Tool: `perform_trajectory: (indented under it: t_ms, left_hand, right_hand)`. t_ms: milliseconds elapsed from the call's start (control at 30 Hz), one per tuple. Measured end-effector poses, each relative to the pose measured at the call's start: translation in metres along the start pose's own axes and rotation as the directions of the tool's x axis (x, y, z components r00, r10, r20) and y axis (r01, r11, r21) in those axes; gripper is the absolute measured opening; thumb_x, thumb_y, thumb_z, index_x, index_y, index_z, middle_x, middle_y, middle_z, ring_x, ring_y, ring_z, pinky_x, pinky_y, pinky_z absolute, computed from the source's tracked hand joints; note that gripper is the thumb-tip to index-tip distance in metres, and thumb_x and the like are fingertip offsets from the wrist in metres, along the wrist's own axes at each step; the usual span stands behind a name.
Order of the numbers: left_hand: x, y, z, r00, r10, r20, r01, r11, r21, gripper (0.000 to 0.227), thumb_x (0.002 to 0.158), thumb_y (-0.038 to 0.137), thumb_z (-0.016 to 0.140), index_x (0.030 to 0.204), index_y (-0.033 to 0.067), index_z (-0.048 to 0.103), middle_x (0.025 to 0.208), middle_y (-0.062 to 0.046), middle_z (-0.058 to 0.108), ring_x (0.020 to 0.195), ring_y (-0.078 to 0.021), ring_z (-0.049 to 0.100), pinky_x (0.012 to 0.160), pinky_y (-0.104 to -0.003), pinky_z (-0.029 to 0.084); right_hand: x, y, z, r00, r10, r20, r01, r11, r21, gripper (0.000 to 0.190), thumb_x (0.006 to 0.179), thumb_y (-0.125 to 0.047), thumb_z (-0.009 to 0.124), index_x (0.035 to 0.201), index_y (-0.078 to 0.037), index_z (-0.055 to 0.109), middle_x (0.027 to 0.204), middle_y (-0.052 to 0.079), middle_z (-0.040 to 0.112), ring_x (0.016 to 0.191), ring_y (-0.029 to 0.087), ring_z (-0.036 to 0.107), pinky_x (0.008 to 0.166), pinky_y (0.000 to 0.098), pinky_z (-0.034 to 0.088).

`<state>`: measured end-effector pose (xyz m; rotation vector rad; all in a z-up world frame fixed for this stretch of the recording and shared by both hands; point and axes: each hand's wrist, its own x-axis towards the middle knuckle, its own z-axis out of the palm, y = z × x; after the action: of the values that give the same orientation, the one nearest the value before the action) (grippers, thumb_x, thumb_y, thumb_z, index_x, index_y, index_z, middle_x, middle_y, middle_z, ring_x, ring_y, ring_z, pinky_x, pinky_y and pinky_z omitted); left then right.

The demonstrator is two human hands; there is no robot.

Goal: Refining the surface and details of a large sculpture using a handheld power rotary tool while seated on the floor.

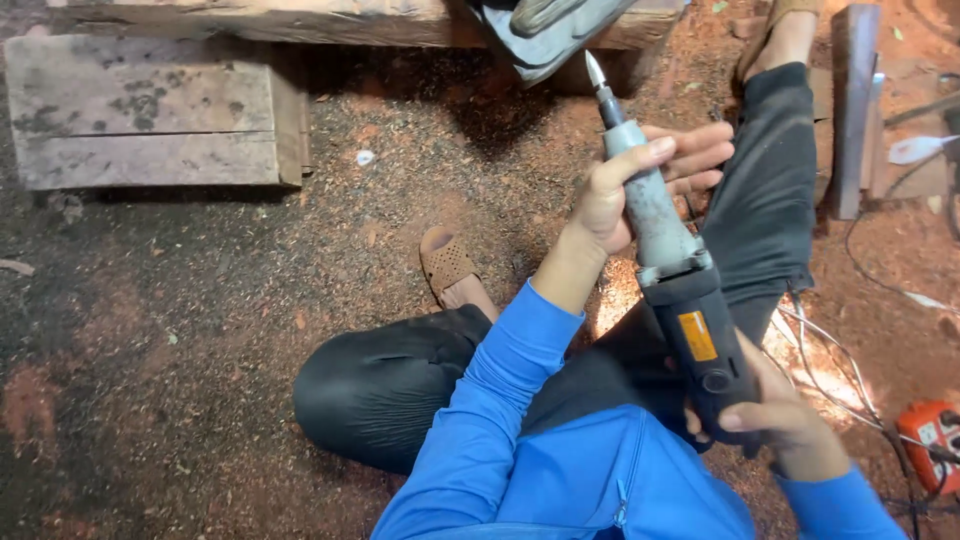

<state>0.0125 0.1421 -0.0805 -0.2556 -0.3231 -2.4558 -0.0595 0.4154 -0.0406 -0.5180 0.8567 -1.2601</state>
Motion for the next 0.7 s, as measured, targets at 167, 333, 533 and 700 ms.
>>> perform_trajectory:
  t_ms: [167, 333, 533, 700]
  left_hand:
    - [0.01, 0.02, -0.043, 0.966, 0.153, -0.208, -0.102, 0.966, 0.237, 0.022, 0.092, 0.012, 0.07, 0.091, -0.0095, 0.07, 0.151, -0.025, 0.051, 0.141, -0.0427, 0.048, 0.108, -0.058, 0.051]
    - [0.012, 0.053, -0.073, 0.882, 0.296, -0.368, -0.101, 0.88, 0.465, 0.023, 0.085, 0.021, 0.073, 0.079, -0.0016, 0.072, 0.155, -0.019, 0.048, 0.145, -0.0404, 0.043, 0.11, -0.062, 0.044]
    - [0.018, 0.08, -0.076, 0.844, 0.33, -0.423, -0.048, 0.832, 0.553, 0.026, 0.084, 0.029, 0.072, 0.075, 0.0058, 0.065, 0.155, -0.023, 0.046, 0.148, -0.0426, 0.037, 0.116, -0.064, 0.038]
    - [0.021, 0.087, -0.073, 0.793, 0.338, -0.507, -0.011, 0.839, 0.543, 0.027, 0.084, 0.028, 0.073, 0.085, 0.0027, 0.066, 0.143, -0.015, 0.061, 0.142, -0.0355, 0.048, 0.11, -0.061, 0.046]
  right_hand:
    - [0.036, 0.034, -0.019, 0.999, -0.046, 0.025, 0.043, 0.993, 0.11, 0.074, 0.083, -0.009, 0.084, 0.139, 0.007, 0.038, 0.117, 0.038, 0.063, 0.052, 0.042, 0.067, 0.04, 0.0454, 0.055]
    - [0.076, 0.032, -0.007, 0.999, 0.041, -0.025, -0.039, 0.995, 0.089, 0.073, 0.087, -0.02, 0.079, 0.142, 0.004, 0.038, 0.109, 0.028, 0.064, 0.051, 0.041, 0.07, 0.036, 0.0432, 0.057]
    - [0.103, 0.028, 0.012, 0.997, 0.068, -0.035, -0.065, 0.994, 0.084, 0.064, 0.087, -0.02, 0.072, 0.138, 0.001, 0.039, 0.069, 0.023, 0.059, 0.051, 0.035, 0.069, 0.035, 0.0415, 0.055]
    - [0.115, 0.028, 0.013, 0.993, 0.099, -0.07, -0.095, 0.994, 0.063, 0.07, 0.084, -0.02, 0.072, 0.142, 0.0, 0.038, 0.07, 0.022, 0.059, 0.049, 0.035, 0.068, 0.032, 0.0422, 0.055]
